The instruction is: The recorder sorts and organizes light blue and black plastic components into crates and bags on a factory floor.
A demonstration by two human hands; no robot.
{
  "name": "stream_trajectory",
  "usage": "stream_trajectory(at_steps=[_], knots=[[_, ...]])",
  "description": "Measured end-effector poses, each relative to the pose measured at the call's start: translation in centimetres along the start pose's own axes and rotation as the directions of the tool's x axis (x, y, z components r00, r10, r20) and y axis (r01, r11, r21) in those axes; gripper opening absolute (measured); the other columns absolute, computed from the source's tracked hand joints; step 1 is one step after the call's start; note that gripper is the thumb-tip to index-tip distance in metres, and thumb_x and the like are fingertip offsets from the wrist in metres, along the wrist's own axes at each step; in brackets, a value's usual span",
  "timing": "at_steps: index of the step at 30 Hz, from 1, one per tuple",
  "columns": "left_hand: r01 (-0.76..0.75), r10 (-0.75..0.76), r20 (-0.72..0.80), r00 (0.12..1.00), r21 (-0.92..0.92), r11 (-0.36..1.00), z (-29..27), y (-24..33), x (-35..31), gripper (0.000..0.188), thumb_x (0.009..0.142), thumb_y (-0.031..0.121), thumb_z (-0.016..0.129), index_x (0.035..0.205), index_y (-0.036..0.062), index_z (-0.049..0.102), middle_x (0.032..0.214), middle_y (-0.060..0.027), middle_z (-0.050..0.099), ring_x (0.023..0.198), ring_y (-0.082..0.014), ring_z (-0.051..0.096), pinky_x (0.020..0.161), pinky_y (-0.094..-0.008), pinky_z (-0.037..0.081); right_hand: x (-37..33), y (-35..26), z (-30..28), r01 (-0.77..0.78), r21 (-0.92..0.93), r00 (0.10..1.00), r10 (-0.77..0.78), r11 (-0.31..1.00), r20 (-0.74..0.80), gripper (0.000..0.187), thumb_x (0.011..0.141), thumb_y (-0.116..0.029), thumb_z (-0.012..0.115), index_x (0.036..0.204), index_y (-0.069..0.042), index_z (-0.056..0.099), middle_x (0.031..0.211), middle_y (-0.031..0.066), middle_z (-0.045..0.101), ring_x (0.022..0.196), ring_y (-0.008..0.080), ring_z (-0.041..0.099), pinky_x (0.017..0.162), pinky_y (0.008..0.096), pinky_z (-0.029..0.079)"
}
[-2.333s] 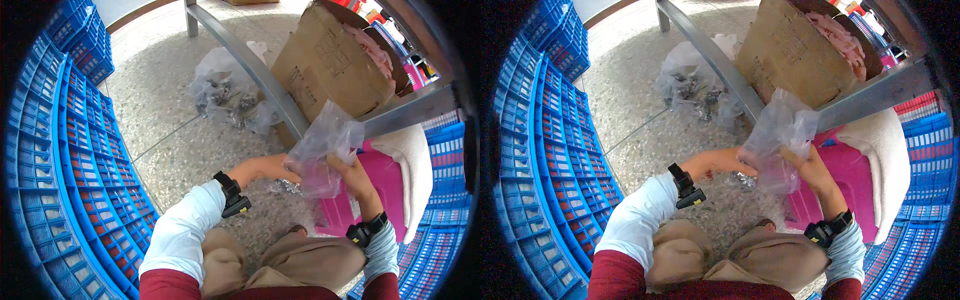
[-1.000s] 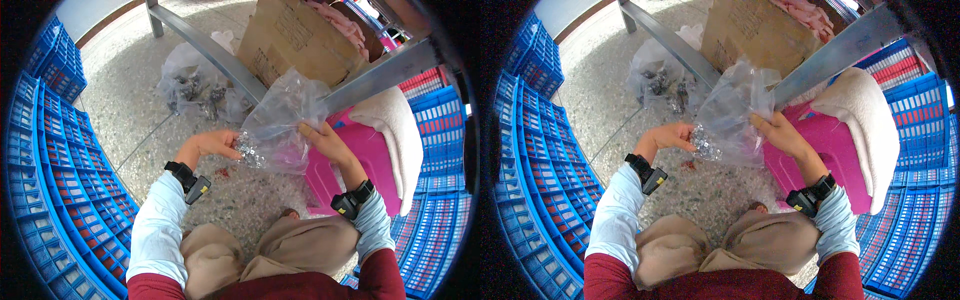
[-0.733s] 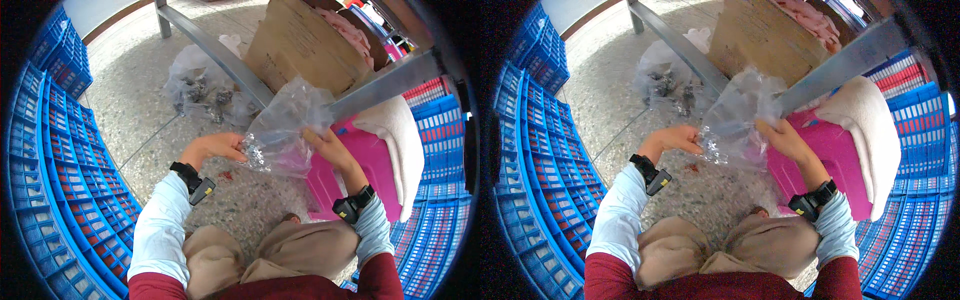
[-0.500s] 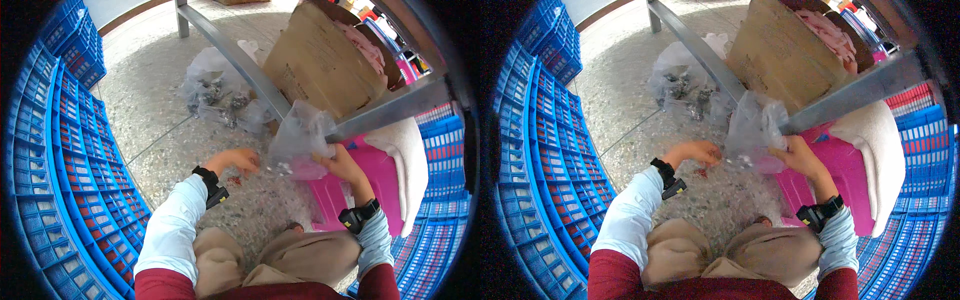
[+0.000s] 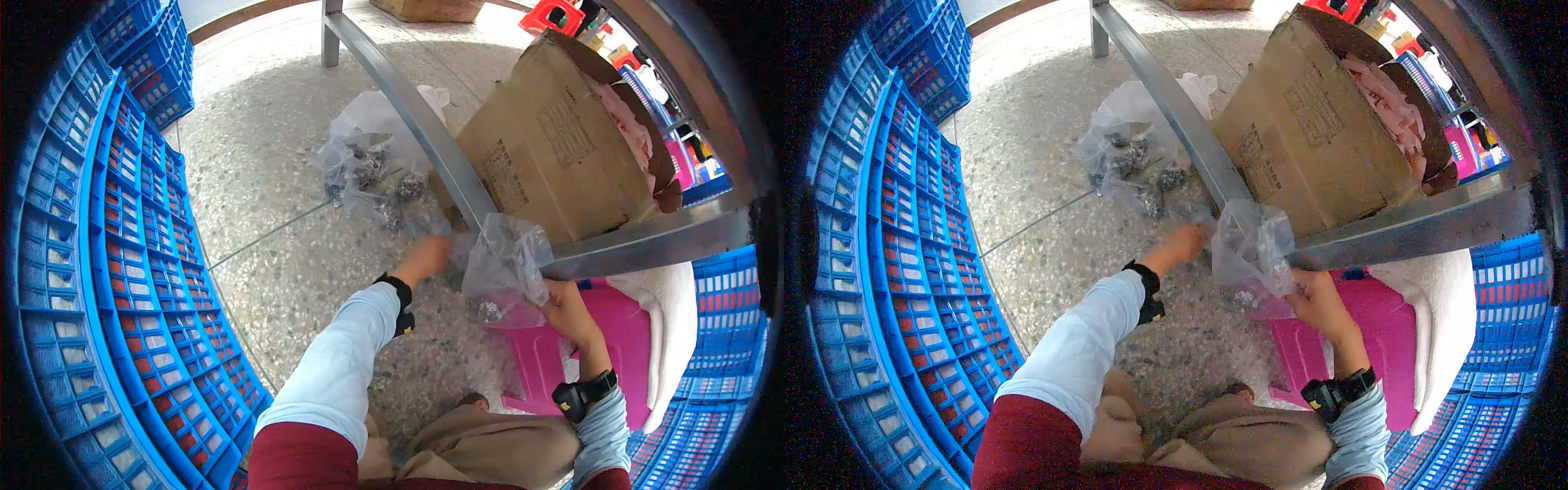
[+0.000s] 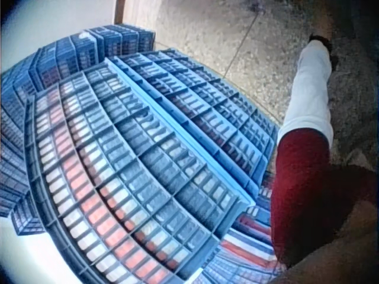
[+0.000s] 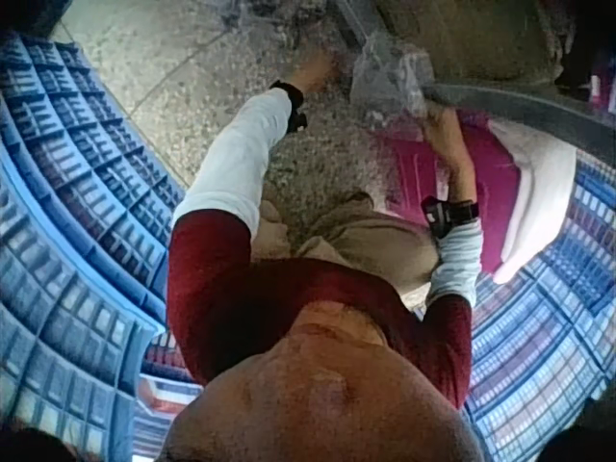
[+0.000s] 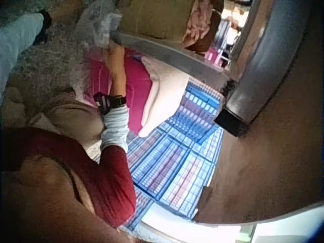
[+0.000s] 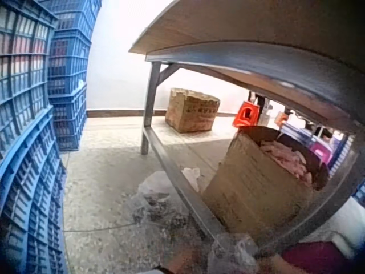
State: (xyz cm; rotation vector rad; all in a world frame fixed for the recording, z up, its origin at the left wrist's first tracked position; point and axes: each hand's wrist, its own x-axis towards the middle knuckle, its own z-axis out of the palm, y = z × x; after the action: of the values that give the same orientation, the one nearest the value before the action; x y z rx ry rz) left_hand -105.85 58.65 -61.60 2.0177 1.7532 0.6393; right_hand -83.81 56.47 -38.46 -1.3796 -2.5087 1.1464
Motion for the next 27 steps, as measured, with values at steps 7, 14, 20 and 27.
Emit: stream_trajectory(at_steps=[7, 14, 20, 27], knots=[[-0.108, 0.141, 0.087, 0.986, -0.308, 0.945, 3.7, -0.7, -3.8, 0.036, 0.063, 0.009, 0.055, 0.100, 0.0059, 0.055, 0.086, -0.0185, 0.058, 0.084, -0.0343, 0.055, 0.074, -0.0409, 0.043, 0.3, -0.4, -0.3, 0.089, -0.089, 0.995, -0.093, 0.992, -0.041, 0.023, 0.066, 0.006, 0.053, 0.089, 0.001, 0.057, 0.084, 0.0121, 0.059, 0.078, 0.0158, 0.053, 0.071, 0.0281, 0.041], [0.067, 0.031, 0.364, 0.931, -0.253, 0.965, 1.3, 0.5, -4.1, 0.055, 0.062, 0.008, 0.056, 0.115, 0.0064, 0.044, 0.107, -0.0164, 0.050, 0.098, -0.0334, 0.048, 0.081, -0.0405, 0.040, 0.4, -0.7, -0.5, 0.134, -0.096, 0.989, -0.140, 0.986, -0.055, 0.033, 0.062, 0.005, 0.052, 0.094, -0.002, 0.056, 0.081, 0.0180, 0.058, 0.075, 0.0247, 0.057, 0.069, 0.0298, 0.043], [0.051, 0.012, 0.392, 0.920, -0.149, 0.988, 2.1, 0.1, -5.1, 0.060, 0.066, 0.011, 0.055, 0.123, 0.0077, 0.035, 0.115, -0.0180, 0.043, 0.106, -0.0336, 0.042, 0.084, -0.0401, 0.040, 0.4, -0.6, 0.0, 0.125, -0.058, 0.991, -0.127, 0.990, -0.036, 0.033, 0.062, 0.005, 0.052, 0.094, -0.002, 0.057, 0.082, 0.0173, 0.059, 0.076, 0.0254, 0.058, 0.070, 0.0307, 0.043], [0.046, 0.033, 0.392, 0.919, -0.191, 0.981, 2.1, 0.3, -4.7, 0.062, 0.065, 0.012, 0.056, 0.123, 0.0057, 0.034, 0.115, -0.0194, 0.043, 0.106, -0.0347, 0.042, 0.085, -0.0402, 0.039, 0.2, -0.9, -0.2, 0.112, -0.055, 0.992, -0.114, 0.992, -0.047, 0.032, 0.063, 0.005, 0.053, 0.094, -0.002, 0.056, 0.082, 0.0177, 0.059, 0.076, 0.0250, 0.058, 0.069, 0.0305, 0.043]])
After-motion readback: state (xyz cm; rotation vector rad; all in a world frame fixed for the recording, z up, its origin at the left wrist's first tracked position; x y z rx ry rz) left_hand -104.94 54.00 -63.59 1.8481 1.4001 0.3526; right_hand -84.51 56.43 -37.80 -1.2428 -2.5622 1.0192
